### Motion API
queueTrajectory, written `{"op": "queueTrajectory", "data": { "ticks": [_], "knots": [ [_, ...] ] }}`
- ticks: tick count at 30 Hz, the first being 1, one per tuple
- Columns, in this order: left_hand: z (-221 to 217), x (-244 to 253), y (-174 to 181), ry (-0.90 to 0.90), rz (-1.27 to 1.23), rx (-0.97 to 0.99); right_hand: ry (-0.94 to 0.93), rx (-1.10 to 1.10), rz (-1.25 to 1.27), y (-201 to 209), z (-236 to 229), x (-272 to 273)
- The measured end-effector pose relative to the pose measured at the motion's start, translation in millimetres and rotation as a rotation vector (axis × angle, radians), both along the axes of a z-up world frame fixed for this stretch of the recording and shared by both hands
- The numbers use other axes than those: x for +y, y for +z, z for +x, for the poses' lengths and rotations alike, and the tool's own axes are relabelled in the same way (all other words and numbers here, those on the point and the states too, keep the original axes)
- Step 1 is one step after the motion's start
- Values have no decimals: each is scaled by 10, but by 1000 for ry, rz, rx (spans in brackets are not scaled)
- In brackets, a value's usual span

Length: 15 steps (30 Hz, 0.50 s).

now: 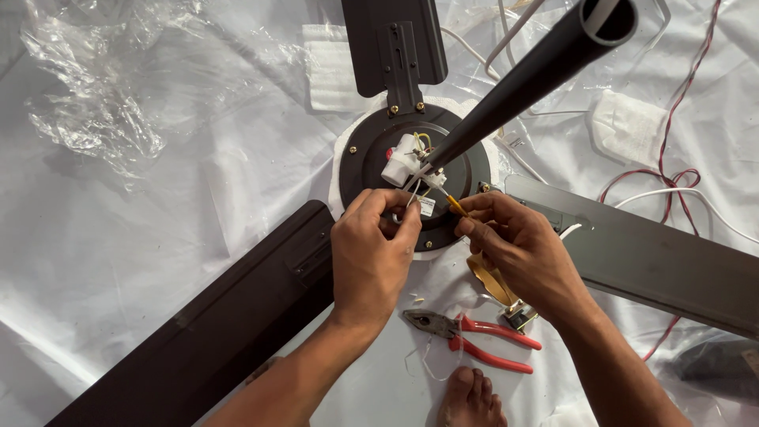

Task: Assembling a ceiling fan motor and blades and connecting electrical wiring using pliers and a screwdriver.

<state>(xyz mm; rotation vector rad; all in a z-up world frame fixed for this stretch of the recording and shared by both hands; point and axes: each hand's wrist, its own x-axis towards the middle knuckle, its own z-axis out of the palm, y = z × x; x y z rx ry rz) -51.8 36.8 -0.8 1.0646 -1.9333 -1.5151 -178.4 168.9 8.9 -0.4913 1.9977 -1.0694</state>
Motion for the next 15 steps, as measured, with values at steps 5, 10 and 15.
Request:
{"op": "queueTrajectory", "data": {
  "ticks": [5,10,15],
  "knots": [
    [7,11,9,22,47,9,4,19,-7,-2,3,-1],
    [6,16,12,16,51,53,3,-13,-29,-13,-1,6],
    [-6,40,-24,25,13,58,-13,-11,-2,3,6,-13]
  ]
}}
